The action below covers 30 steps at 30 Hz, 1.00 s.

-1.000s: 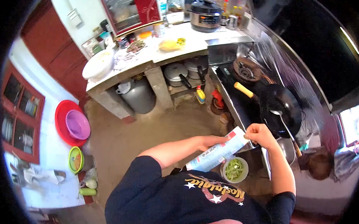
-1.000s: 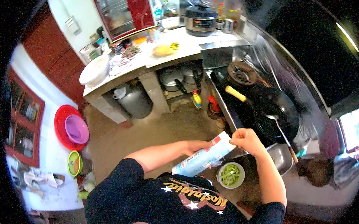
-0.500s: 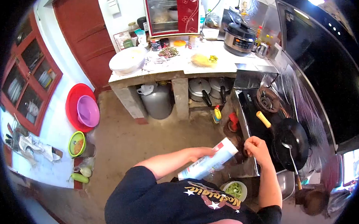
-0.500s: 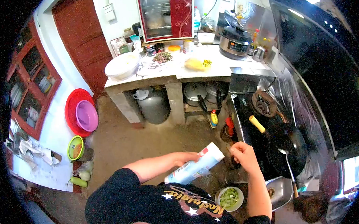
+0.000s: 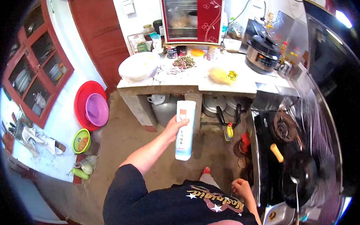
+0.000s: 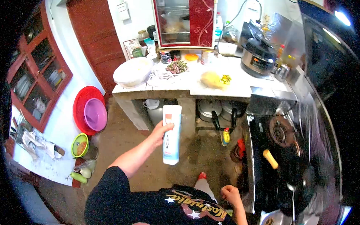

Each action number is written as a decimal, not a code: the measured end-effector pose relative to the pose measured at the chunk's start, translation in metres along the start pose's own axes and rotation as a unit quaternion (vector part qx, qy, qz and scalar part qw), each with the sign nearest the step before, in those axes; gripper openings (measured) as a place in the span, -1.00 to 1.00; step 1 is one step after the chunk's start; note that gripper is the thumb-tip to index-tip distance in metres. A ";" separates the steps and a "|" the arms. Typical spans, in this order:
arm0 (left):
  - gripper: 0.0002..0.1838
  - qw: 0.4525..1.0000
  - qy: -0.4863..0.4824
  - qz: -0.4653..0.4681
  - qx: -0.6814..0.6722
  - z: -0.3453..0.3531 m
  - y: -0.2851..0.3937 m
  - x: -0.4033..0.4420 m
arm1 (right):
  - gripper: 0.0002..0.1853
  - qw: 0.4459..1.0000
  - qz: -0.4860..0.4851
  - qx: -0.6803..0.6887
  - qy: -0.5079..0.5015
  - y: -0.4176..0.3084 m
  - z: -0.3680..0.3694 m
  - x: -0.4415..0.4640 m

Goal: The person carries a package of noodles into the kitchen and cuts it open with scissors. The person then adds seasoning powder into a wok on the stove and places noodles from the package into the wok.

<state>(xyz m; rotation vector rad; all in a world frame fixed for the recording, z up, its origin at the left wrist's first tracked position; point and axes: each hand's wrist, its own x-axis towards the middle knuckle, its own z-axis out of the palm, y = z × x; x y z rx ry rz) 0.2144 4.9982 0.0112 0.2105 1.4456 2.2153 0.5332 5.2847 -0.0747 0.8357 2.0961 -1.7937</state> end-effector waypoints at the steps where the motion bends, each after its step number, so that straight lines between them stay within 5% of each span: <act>1: -0.55 1.000 0.009 0.010 0.004 -0.004 0.009 0.019 | -0.90 0.999 -0.021 0.035 -0.014 -0.002 -0.002 0.019; 5: -0.57 0.989 0.130 0.066 0.038 -0.007 0.050 0.093 | -0.89 0.996 -0.078 -0.046 0.003 -0.035 -0.011 0.092; 12: -0.58 0.951 0.246 0.161 0.097 -0.035 0.114 0.209 | -0.87 0.993 -0.067 0.067 -0.071 -0.145 -0.013 0.196; 25: -0.55 0.935 0.304 0.092 0.157 -0.158 0.125 0.368 | -0.80 0.976 -0.141 -0.080 -0.142 -0.273 0.041 0.334; 30: -0.53 0.938 0.329 0.029 0.108 -0.178 0.115 0.382 | -0.83 0.974 -0.119 -0.091 -0.170 -0.381 0.052 0.374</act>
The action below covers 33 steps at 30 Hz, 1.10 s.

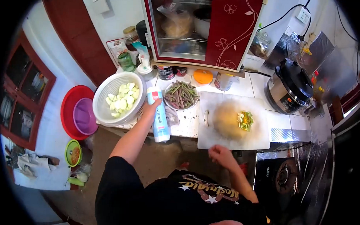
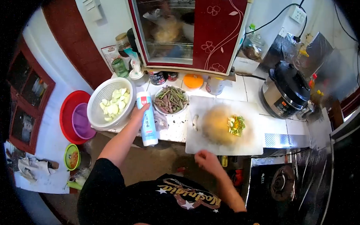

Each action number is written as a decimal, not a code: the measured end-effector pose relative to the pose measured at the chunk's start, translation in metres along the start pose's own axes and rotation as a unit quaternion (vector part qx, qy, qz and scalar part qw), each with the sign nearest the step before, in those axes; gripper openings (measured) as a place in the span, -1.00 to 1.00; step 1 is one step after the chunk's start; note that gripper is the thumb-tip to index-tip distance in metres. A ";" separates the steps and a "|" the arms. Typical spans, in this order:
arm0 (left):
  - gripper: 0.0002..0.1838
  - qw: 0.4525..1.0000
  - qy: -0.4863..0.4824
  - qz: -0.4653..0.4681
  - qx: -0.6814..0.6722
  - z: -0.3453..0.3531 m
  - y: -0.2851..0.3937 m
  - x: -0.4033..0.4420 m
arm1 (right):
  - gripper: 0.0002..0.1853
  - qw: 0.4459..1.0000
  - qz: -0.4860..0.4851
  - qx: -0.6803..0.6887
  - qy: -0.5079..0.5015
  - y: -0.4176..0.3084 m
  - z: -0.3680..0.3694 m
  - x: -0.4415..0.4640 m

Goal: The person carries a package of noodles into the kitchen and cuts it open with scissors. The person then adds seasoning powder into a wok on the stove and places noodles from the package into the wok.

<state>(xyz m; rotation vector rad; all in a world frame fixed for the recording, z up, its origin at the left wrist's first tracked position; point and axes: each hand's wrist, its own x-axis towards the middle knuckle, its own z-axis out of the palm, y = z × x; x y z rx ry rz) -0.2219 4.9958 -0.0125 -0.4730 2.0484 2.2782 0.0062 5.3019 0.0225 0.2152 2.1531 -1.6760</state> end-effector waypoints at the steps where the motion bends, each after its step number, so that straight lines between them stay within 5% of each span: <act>1: -0.52 1.000 -0.004 -0.005 0.015 0.000 0.005 -0.005 | -0.79 0.999 -0.030 -0.020 0.028 -0.012 -0.010 0.023; 4: -0.45 0.982 -0.018 -0.024 0.184 0.005 0.043 -0.032 | -0.76 0.957 -0.117 -0.204 0.169 -0.072 -0.033 0.093; 8: -0.49 0.973 -0.027 0.026 0.229 -0.006 0.010 -0.004 | -0.52 0.822 -0.276 -0.407 0.286 -0.088 -0.062 0.223; 15: -0.43 0.957 0.049 0.043 0.284 -0.005 0.023 -0.015 | -0.03 0.807 -0.110 -0.524 0.251 -0.121 -0.052 0.326; 22: -0.36 0.932 0.039 0.031 0.359 -0.002 0.026 -0.012 | -0.14 0.812 0.007 -0.556 0.174 -0.137 -0.051 0.343; 28: -0.31 0.945 0.011 0.104 0.310 -0.004 0.031 -0.044 | -0.18 0.800 -0.102 -0.550 0.220 -0.117 -0.052 0.329; 33: -0.22 0.872 0.022 0.223 0.435 -0.007 0.017 -0.067 | -0.14 0.761 -0.109 -0.599 0.225 -0.135 -0.040 0.289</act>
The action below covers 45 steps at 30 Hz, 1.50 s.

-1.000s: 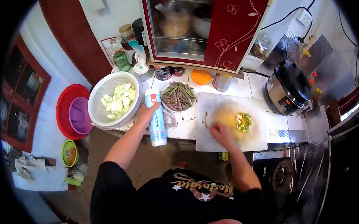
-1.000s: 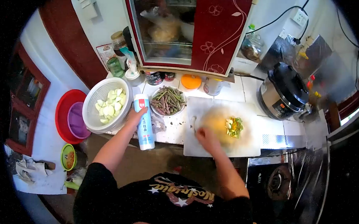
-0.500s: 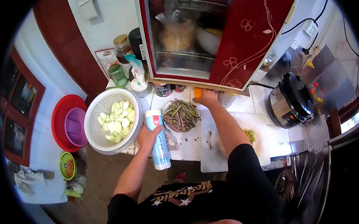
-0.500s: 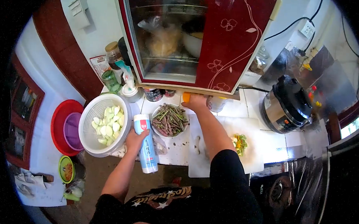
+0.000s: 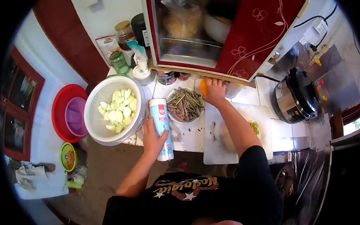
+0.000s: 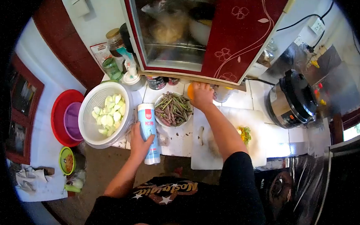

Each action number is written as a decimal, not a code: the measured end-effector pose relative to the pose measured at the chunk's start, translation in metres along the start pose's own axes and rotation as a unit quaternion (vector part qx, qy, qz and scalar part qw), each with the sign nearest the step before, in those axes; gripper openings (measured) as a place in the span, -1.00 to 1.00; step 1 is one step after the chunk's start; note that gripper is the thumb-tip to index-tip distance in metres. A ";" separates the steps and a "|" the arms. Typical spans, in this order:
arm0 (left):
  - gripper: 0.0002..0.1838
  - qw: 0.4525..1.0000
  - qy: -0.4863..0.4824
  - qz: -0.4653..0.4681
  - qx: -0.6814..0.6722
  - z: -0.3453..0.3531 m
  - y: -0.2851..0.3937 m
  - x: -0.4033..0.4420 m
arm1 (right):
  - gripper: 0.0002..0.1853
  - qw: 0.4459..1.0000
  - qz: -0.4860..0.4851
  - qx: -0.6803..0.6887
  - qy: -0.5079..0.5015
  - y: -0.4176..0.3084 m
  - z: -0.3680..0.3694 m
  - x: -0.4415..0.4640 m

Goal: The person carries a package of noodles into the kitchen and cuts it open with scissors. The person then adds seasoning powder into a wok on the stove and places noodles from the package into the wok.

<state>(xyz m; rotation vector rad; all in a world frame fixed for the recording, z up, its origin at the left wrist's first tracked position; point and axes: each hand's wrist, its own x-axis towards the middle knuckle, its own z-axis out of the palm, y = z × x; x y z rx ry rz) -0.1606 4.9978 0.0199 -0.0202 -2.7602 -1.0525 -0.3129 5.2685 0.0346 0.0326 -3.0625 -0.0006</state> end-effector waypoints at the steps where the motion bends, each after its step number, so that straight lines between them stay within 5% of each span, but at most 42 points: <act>1: -0.22 1.000 0.001 -0.006 0.006 -0.002 -0.002 -0.002 | -0.14 1.000 -0.006 0.005 -0.003 -0.004 -0.006 -0.005; 6: -0.22 1.000 -0.004 0.007 0.004 -0.001 -0.005 -0.009 | -0.12 0.995 -0.037 0.019 0.087 0.006 -0.010 -0.037; 14: -0.32 0.994 0.019 0.074 0.077 -0.015 0.000 -0.030 | -0.04 0.998 -0.013 0.016 -0.066 0.019 -0.030 -0.107; 22: -0.42 0.982 0.033 0.167 0.076 -0.020 0.003 -0.036 | -0.06 0.999 -0.006 0.007 -0.043 0.020 -0.042 -0.127; 24: -0.43 0.985 0.031 0.163 0.053 -0.017 0.002 -0.035 | -0.19 0.985 -0.086 0.089 0.117 0.010 -0.050 -0.131; 25: -0.44 0.984 0.031 0.165 0.050 -0.016 0.001 -0.036 | -0.19 0.986 -0.082 0.087 0.113 0.005 -0.039 -0.136; 26: -0.44 0.984 0.032 0.169 0.047 -0.016 0.000 -0.036 | -0.30 0.957 -0.020 0.289 -0.022 -0.001 -0.018 -0.143; 27: -0.44 0.984 0.029 0.172 0.046 -0.015 0.000 -0.036 | -0.40 0.866 0.041 0.475 -0.153 -0.011 0.000 -0.149; 29: -0.46 0.986 0.022 0.164 0.025 -0.013 -0.001 -0.039 | -0.57 0.601 0.216 0.721 -0.269 -0.043 0.022 -0.155; 30: -0.46 0.986 0.021 0.166 0.026 -0.014 -0.001 -0.040 | -0.57 0.600 0.217 0.722 -0.268 -0.052 0.033 -0.153; 32: -0.47 0.985 0.019 0.172 0.026 -0.014 -0.001 -0.038 | -0.62 0.496 0.270 0.804 -0.185 -0.062 0.056 -0.140; 38: -0.45 0.986 0.038 0.154 0.045 -0.018 -0.006 -0.048 | -0.71 0.467 0.266 0.829 -0.153 -0.066 0.085 -0.104; 40: -0.45 0.986 0.050 0.151 0.041 -0.023 -0.004 -0.054 | -0.73 0.504 0.311 0.798 -0.109 -0.069 0.066 -0.105; 45: -0.45 0.995 0.045 0.081 0.046 -0.033 -0.013 -0.082 | -0.72 0.488 0.258 0.831 -0.070 -0.073 0.072 -0.095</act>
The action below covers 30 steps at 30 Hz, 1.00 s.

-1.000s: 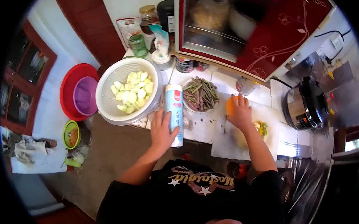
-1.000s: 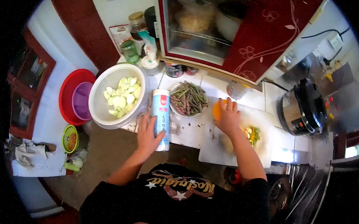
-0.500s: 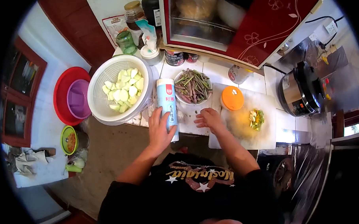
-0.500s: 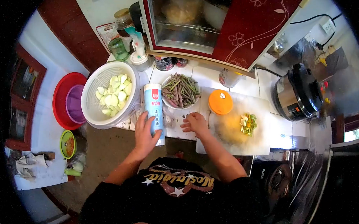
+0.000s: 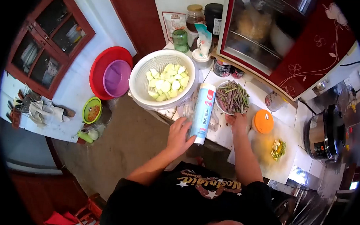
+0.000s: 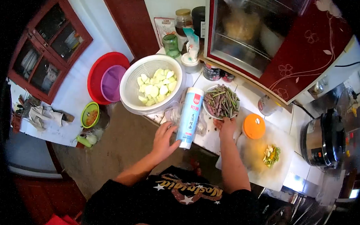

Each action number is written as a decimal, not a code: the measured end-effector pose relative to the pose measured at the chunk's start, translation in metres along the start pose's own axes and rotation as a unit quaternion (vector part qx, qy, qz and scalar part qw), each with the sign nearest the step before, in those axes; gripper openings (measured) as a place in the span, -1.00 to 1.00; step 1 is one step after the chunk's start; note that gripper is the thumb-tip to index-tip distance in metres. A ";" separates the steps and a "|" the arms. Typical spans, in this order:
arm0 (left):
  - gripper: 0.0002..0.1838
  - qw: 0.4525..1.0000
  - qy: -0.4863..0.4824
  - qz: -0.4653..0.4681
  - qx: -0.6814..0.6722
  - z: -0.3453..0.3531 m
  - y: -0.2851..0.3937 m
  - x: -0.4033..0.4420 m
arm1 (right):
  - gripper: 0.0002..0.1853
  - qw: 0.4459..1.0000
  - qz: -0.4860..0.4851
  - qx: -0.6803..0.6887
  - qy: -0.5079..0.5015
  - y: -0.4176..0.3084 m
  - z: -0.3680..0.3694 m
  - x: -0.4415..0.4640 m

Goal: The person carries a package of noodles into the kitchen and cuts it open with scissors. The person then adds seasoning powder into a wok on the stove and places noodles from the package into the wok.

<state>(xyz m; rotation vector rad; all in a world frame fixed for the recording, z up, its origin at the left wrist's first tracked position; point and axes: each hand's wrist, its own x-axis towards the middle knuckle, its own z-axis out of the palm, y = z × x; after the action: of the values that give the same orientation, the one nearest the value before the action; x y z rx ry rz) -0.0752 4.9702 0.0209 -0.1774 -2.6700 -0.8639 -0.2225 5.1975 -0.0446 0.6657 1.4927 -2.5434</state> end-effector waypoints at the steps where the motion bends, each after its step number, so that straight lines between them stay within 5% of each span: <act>1: -0.45 1.000 -0.002 0.008 0.000 -0.004 -0.004 -0.004 | -0.72 1.000 -0.006 -0.004 0.012 0.001 -0.002 0.000; 10: -0.51 0.999 0.046 -0.022 -0.003 -0.031 -0.020 -0.001 | -0.72 0.998 -0.051 0.027 0.014 -0.025 0.007 -0.026; 16: -0.70 0.987 0.118 0.087 -0.062 -0.077 -0.054 0.038 | -0.71 0.998 -0.048 -0.026 0.009 -0.041 0.015 -0.072; 23: -0.73 0.973 0.200 -0.023 -0.111 -0.136 -0.154 0.093 | -0.68 0.990 -0.028 -0.137 -0.013 -0.062 0.055 -0.120; 26: -0.74 0.950 0.142 -0.120 -0.251 -0.149 -0.189 0.120 | -0.68 0.988 -0.027 -0.141 -0.048 -0.069 0.101 -0.128; 30: -0.72 0.920 0.082 -0.126 -0.361 -0.157 -0.214 0.160 | -0.63 0.979 0.080 -0.135 -0.129 -0.060 0.162 -0.117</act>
<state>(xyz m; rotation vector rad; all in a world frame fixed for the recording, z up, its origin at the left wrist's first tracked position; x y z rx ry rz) -0.2291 4.7076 0.0784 0.0755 -2.1257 -1.8292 -0.1868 5.0756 0.1216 0.3824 1.5805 -2.1574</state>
